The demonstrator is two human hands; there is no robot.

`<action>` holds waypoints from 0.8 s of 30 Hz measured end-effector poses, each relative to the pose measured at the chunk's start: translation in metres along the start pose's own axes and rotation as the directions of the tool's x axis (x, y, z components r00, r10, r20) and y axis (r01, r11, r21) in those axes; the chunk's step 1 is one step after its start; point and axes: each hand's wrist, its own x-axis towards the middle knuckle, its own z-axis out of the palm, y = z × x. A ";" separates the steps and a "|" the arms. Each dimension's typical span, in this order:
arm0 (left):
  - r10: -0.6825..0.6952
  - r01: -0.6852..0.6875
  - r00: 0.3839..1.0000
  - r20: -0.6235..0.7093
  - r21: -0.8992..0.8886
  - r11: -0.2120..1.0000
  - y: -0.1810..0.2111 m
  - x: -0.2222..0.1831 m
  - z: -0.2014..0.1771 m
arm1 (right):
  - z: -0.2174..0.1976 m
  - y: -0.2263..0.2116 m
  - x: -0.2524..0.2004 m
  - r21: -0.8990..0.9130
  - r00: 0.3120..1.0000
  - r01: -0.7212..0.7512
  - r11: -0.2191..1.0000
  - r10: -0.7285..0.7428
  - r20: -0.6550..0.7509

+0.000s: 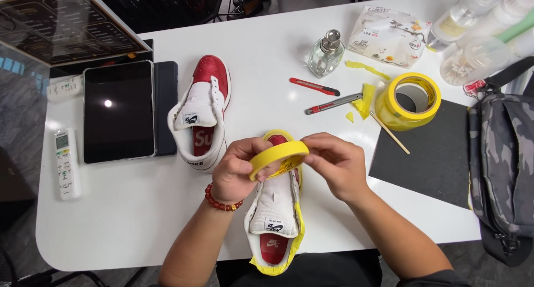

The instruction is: Apply yellow masking tape to the edges of a white and red sneaker before customization.

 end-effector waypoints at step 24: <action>0.101 -0.047 0.987 -0.129 0.367 0.929 -0.012 -0.012 0.001 | 0.014 -0.043 0.010 -0.542 0.762 0.646 0.538 -0.497 0.415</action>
